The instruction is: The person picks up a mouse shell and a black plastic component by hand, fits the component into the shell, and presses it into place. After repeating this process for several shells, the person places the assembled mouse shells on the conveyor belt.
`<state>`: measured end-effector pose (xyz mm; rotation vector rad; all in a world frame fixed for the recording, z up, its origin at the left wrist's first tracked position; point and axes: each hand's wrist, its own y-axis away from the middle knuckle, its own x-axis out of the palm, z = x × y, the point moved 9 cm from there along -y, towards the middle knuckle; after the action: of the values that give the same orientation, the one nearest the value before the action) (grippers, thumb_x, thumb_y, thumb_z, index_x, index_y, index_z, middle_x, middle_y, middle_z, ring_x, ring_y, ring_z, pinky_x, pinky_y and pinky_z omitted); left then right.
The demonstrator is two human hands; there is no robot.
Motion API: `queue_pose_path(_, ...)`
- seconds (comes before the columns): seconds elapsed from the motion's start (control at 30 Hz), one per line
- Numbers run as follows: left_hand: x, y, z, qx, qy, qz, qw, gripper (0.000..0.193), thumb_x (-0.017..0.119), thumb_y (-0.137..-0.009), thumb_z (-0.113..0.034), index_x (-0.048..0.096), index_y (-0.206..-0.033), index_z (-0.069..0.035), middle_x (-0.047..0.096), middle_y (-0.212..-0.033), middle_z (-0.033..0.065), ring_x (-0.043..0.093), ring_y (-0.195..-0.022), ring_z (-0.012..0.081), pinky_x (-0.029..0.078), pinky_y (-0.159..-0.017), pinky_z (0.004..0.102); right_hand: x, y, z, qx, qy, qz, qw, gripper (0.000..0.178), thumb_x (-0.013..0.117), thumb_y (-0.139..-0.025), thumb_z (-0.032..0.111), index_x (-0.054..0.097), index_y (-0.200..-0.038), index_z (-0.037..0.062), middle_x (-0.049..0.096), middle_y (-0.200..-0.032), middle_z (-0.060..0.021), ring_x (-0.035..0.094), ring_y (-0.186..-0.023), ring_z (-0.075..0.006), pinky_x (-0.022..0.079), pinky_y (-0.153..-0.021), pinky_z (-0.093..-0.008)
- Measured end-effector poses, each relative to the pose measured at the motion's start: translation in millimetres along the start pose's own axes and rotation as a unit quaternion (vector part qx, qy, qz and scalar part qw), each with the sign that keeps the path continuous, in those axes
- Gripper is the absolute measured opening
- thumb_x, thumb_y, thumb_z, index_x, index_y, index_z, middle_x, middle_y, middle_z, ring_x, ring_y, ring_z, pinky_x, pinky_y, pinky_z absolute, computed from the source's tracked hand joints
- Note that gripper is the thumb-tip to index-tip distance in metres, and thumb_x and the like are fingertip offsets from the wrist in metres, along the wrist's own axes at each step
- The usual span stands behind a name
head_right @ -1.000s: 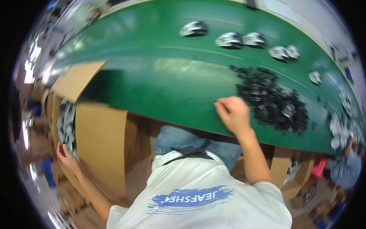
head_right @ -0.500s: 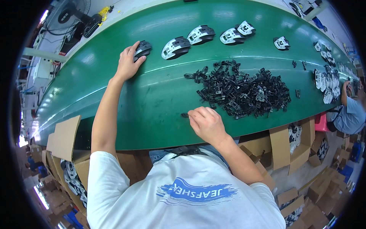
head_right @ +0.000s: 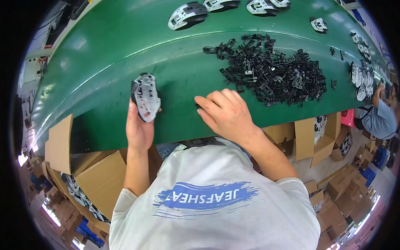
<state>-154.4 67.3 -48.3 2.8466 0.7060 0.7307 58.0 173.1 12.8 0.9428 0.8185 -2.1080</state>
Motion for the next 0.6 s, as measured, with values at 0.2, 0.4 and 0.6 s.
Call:
queue_pose_path(0.2,21,11,32,-0.117,0.173,0.004,0.978,0.055,0.045,-0.116,-0.049,0.055,-0.15,-0.006,0.07,-0.136,0.0083,0.068,-0.119,0.0209,0.054,-0.096,0.0404,14,-2,-7,-0.01,0.013,-0.015,1.0,0.018,0.083,-0.087,0.009,0.074,-0.103,0.0083,0.068,-0.092,-0.0047,0.067,-0.083,-0.0266,0.054,-0.074,-0.0404)
queue_pose_path(0.4,42,-2,36,-0.163,0.213,0.092,0.959,0.056,0.043,-0.115,-0.05,0.055,-0.151,-0.01,0.068,-0.142,0.0144,0.068,-0.12,0.0266,0.055,-0.094,0.044,12,-5,-25,0.061,0.028,-0.005,0.998,0.014,0.081,-0.089,0.008,0.074,-0.1,0.0055,0.071,-0.092,-0.0078,0.068,-0.081,-0.0268,0.056,-0.075,-0.0375)
queue_pose_path(0.6,68,-1,28,-0.158,0.273,0.121,0.941,0.056,0.04,-0.115,-0.046,0.05,-0.157,-0.01,0.066,-0.144,0.0135,0.067,-0.128,0.029,0.056,-0.101,0.0489,-14,-1,-24,0.179,-0.305,-0.05,0.934,0.012,0.078,-0.096,0.009,0.077,-0.105,0.0016,0.076,-0.09,-0.0072,0.073,-0.078,-0.0176,0.057,-0.071,-0.0315)
